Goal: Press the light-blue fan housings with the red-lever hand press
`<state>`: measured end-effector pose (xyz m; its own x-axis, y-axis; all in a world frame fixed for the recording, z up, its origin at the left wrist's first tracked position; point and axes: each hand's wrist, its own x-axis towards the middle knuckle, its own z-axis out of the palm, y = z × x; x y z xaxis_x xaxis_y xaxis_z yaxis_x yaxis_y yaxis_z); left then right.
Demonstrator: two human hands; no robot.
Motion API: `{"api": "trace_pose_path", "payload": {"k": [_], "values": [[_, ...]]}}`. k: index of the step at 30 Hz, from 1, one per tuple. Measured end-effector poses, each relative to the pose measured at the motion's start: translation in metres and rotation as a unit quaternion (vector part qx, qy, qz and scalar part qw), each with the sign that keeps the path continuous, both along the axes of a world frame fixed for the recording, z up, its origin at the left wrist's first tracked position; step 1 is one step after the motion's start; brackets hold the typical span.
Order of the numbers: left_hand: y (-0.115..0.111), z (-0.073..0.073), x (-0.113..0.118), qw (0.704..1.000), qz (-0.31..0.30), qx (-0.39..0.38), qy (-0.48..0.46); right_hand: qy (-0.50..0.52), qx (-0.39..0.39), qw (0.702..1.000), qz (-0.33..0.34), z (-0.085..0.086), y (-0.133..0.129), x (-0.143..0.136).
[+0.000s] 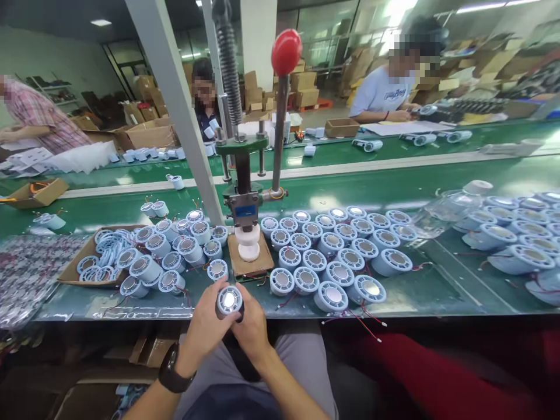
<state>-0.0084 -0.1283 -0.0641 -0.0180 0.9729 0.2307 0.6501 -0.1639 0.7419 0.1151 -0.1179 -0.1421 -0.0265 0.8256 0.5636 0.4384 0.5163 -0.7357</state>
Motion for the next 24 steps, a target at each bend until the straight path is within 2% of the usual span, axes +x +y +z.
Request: {"api": "trace_pose_path", "payload": {"k": [5, 9, 11, 13, 15, 17, 19, 21, 23, 24], "values": [[-0.005, -0.006, -0.004, 0.999, 0.001, -0.02, -0.04, -0.004, -0.017, 1.0, -0.012, -0.003, -0.001, 0.004], [-0.009, -0.014, 0.002, 0.998, 0.005, 0.0, -0.06, -0.038, -0.009, 0.999, -0.007, 0.001, -0.004, 0.001], [-0.012, -0.023, 0.006, 0.997, 0.008, 0.007, -0.071, -0.074, -0.016, 0.997, 0.014, 0.009, -0.005, 0.005], [-0.014, -0.032, 0.01, 0.997, 0.008, 0.007, -0.081, -0.147, -0.049, 0.986, 0.068, 0.028, -0.001, 0.017], [-0.016, -0.038, 0.011, 0.996, 0.012, 0.0, -0.091, -0.234, -0.072, 0.96, 0.137, 0.066, 0.009, 0.039], [-0.016, -0.034, 0.009, 0.995, 0.02, -0.025, -0.096, -0.275, -0.018, 0.951, 0.142, 0.126, 0.029, 0.065], [-0.01, -0.02, 0.007, 0.994, 0.019, -0.054, -0.094, -0.249, 0.106, 0.961, 0.057, 0.204, 0.058, 0.088], [0.002, 0.003, 0.004, 0.994, 0.0, -0.056, -0.095, -0.185, 0.224, 0.956, -0.034, 0.285, 0.095, 0.103], [0.022, 0.027, 0.002, 0.994, -0.019, -0.033, -0.103, -0.117, 0.267, 0.952, -0.094, 0.351, 0.136, 0.104], [0.035, 0.037, 0.001, 0.994, -0.021, -0.021, -0.109, -0.085, 0.253, 0.959, -0.094, 0.374, 0.156, 0.101]]}}
